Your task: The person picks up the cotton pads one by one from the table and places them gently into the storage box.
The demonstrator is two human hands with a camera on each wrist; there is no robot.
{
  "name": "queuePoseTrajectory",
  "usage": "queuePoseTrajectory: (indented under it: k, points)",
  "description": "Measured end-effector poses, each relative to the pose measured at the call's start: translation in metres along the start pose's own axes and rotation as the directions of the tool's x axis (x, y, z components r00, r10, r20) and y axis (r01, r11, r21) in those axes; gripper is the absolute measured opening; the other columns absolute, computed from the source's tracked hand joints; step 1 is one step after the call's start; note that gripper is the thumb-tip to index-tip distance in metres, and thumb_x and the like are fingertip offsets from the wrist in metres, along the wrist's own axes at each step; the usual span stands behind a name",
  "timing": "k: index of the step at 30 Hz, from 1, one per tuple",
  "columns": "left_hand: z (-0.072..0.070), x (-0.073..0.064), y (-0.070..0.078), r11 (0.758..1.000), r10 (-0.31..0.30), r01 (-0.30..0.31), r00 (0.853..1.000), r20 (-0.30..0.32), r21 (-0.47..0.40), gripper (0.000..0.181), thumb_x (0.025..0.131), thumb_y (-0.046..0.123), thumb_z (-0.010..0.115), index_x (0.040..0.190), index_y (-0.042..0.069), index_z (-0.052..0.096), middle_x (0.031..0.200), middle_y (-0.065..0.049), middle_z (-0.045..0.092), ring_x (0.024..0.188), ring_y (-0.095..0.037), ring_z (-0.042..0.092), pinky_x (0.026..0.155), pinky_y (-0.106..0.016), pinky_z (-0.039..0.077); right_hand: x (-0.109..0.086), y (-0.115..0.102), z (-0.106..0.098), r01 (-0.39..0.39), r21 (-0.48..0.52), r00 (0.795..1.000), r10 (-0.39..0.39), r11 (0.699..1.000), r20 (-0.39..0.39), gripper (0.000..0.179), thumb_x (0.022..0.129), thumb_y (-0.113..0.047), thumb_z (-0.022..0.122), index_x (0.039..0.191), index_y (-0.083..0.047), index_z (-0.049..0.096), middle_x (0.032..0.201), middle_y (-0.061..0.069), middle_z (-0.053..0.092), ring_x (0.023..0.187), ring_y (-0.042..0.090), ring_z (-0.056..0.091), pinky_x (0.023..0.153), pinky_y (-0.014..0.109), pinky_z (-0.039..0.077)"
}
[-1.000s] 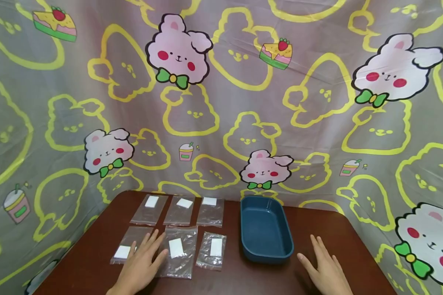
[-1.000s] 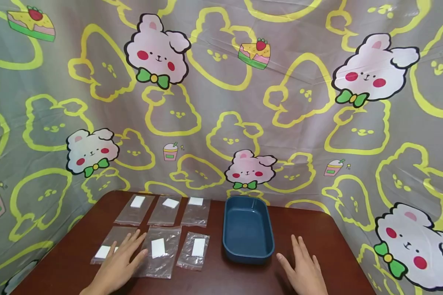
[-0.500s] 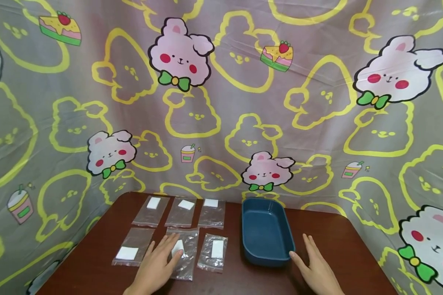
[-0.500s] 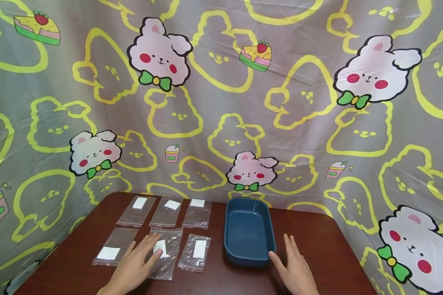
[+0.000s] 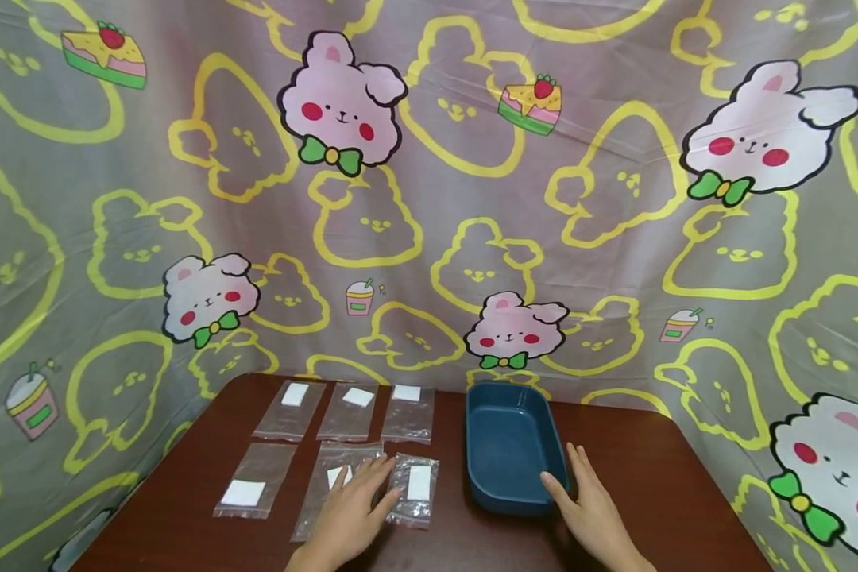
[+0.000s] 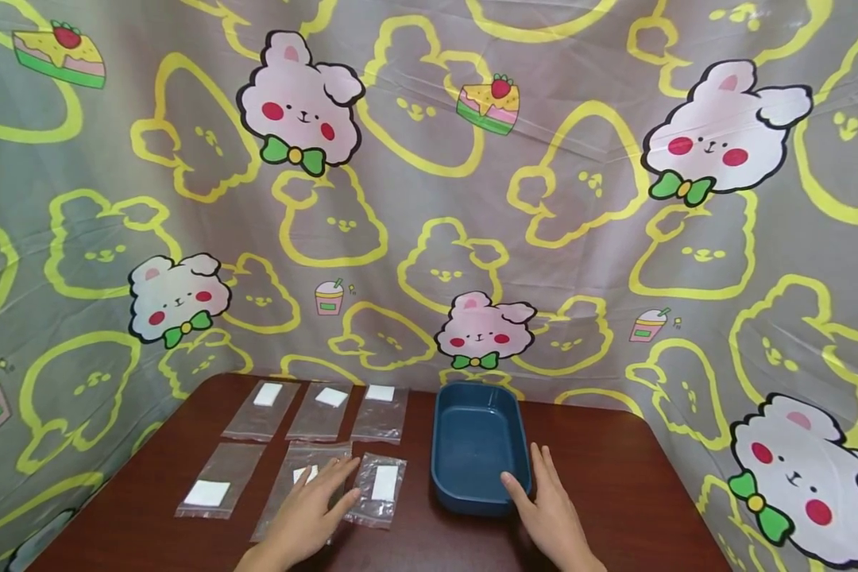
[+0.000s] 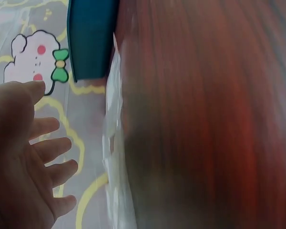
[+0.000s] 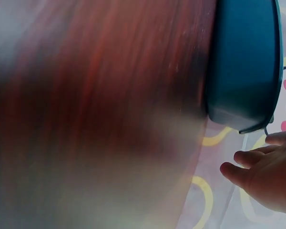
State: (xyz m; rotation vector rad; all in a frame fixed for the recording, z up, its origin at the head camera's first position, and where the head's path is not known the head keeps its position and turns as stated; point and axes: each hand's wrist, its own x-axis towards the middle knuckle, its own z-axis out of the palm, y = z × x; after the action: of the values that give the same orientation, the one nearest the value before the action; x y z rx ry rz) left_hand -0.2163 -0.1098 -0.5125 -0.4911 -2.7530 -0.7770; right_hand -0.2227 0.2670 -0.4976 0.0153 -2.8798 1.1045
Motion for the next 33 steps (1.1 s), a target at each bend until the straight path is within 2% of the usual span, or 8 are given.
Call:
queuePoseTrajectory:
  k: [7,15,20,25,33]
  points:
    - [0.018,0.009,0.015,0.996,0.034,-0.027,0.996,0.084,-0.084,0.052,0.100,0.040,0.060,0.141,0.008,0.058,0.146,-0.015,0.053,0.137,-0.041,0.045,0.108,-0.072,0.022,0.005,-0.011,0.011,-0.005,0.040,1.000,0.004,0.999,0.003,0.093,0.100,-0.058,0.051,0.158,0.004,0.014,0.162,0.032,0.003,0.145,0.053,0.013,0.107,0.073,0.020]
    - [0.033,0.014,0.021,0.996,0.090,-0.087,0.991,0.099,-0.034,0.050,0.095,0.033,0.069,0.137,0.007,0.061,0.142,-0.017,0.057,0.134,-0.042,0.048,0.107,-0.064,0.033,0.009,-0.014,0.020,-0.012,0.070,1.000,0.013,0.997,-0.026,0.103,0.094,-0.056,0.064,0.158,0.004,0.011,0.160,0.036,0.000,0.144,0.057,0.012,0.106,0.073,0.022]
    - [0.037,0.014,0.020,0.995,0.093,-0.095,0.990,0.105,0.014,0.050,0.091,0.026,0.073,0.135,0.004,0.062,0.141,-0.018,0.057,0.131,-0.042,0.050,0.105,-0.058,0.039,0.010,-0.014,0.022,-0.015,0.077,1.000,0.017,0.997,-0.024,0.110,0.089,-0.054,0.072,0.157,0.007,0.010,0.160,0.036,-0.001,0.144,0.057,0.010,0.108,0.072,0.022]
    - [0.038,0.013,0.018,0.995,0.081,-0.087,0.991,0.105,0.051,0.047,0.089,0.020,0.074,0.132,0.003,0.065,0.140,-0.016,0.059,0.131,-0.039,0.052,0.103,-0.054,0.042,0.012,-0.014,0.021,-0.024,0.067,1.000,0.024,0.997,-0.004,0.114,0.088,-0.054,0.072,0.156,0.011,0.008,0.160,0.037,-0.002,0.144,0.057,0.010,0.108,0.071,0.023]
    - [0.039,0.015,0.016,0.997,0.058,-0.064,0.990,0.125,0.043,0.044,0.089,0.017,0.074,0.129,0.002,0.066,0.139,-0.015,0.059,0.129,-0.038,0.053,0.103,-0.053,0.043,0.013,-0.013,0.021,-0.046,0.048,0.999,0.046,0.998,0.013,0.119,0.086,-0.056,0.074,0.154,0.014,0.007,0.159,0.038,-0.002,0.143,0.057,0.012,0.108,0.070,0.024]
